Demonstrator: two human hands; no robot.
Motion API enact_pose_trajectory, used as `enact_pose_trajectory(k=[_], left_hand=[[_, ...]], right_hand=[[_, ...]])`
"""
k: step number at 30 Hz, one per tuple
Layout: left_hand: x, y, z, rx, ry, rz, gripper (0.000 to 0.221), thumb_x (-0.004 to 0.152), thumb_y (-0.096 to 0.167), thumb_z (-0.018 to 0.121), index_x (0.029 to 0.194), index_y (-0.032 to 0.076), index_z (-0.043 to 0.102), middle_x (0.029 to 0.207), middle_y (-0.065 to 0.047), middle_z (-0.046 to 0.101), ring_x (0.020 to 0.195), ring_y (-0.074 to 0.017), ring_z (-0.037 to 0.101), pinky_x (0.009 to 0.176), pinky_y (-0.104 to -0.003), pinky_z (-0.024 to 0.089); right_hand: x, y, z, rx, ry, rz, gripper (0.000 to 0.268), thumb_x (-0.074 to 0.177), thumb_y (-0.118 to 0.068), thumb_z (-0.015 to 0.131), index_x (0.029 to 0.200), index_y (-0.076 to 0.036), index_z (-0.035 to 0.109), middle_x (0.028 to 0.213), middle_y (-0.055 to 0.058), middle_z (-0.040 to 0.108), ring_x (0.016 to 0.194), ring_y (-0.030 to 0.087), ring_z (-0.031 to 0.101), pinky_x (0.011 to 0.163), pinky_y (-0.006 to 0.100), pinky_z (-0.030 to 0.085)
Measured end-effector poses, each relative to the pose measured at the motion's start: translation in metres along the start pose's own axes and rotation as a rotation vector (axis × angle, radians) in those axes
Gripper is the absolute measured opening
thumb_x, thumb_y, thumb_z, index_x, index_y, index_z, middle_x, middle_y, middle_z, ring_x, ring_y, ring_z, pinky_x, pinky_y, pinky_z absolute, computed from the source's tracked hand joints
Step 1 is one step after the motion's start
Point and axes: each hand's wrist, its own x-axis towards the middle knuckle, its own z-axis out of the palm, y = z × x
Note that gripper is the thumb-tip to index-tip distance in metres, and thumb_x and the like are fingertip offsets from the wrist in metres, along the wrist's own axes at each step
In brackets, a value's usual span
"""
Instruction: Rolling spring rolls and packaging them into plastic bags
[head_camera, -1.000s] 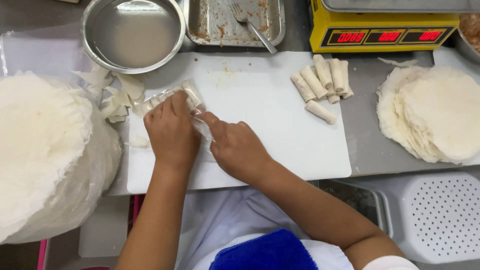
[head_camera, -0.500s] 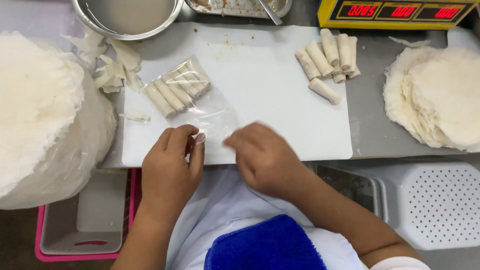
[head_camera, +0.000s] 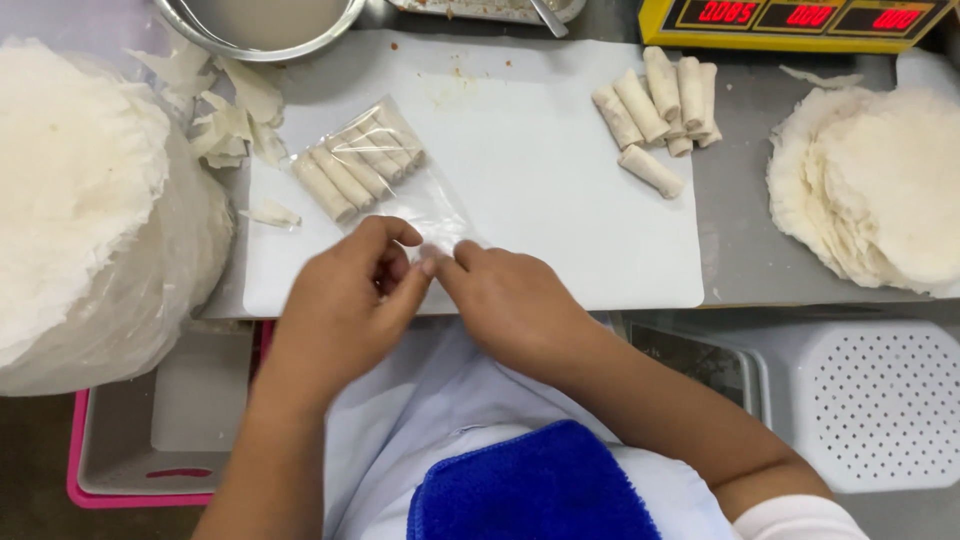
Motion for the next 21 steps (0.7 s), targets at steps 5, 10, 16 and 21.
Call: enact_pose_trajectory(k=[5,10,16,21], left_hand=[[0.021,-0.047,-0.018,0.106,0.178,-0.003,0.017,0.105,0.007,0.063,0.119,0.003,0.071,0.096,-0.02,0.064,0.091,-0.0331,0.065,0.076,-0.044,0.056],[0.036,-0.09,-0.01,0.506,0.172,0.027,0.03,0.098,0.012,0.073,0.127,0.007,0.073,0.127,-0.019,0.06,0.117,-0.0404,0.065,0.089,-0.048,0.058],[0.036,-0.103,-0.001,0.517,0.261,0.122,0.03,0.095,0.014,0.076,0.124,0.008,0.075,0.121,-0.016,0.062,0.109,-0.0371,0.067,0.086,-0.048,0.059],[-0.002,-0.045,0.017,0.223,0.18,0.378,0.058,0.085,0.033,0.081,0.131,0.003,0.061,0.115,-0.025,0.059,0.112,-0.0475,0.062,0.1,-0.05,0.052]], right_hand=[[0.033,0.009,0.022,-0.081,-0.029,0.049,0.053,0.096,0.003,0.044,0.148,0.0,0.051,0.116,0.038,0.066,0.084,0.043,0.074,0.064,0.05,0.058],[0.037,0.012,0.012,-0.109,-0.135,0.084,0.056,0.096,0.002,0.045,0.15,-0.009,0.053,0.11,0.033,0.069,0.087,0.042,0.075,0.069,0.049,0.061],[0.038,0.032,0.034,-0.082,0.005,-0.041,0.036,0.096,-0.011,0.046,0.122,0.0,0.069,0.108,0.032,0.068,0.094,0.039,0.072,0.082,0.042,0.056],[0.059,0.049,0.059,-0.098,0.305,-0.367,0.058,0.1,-0.046,0.046,0.103,0.006,0.071,0.104,0.024,0.067,0.113,0.037,0.063,0.111,0.047,0.043]])
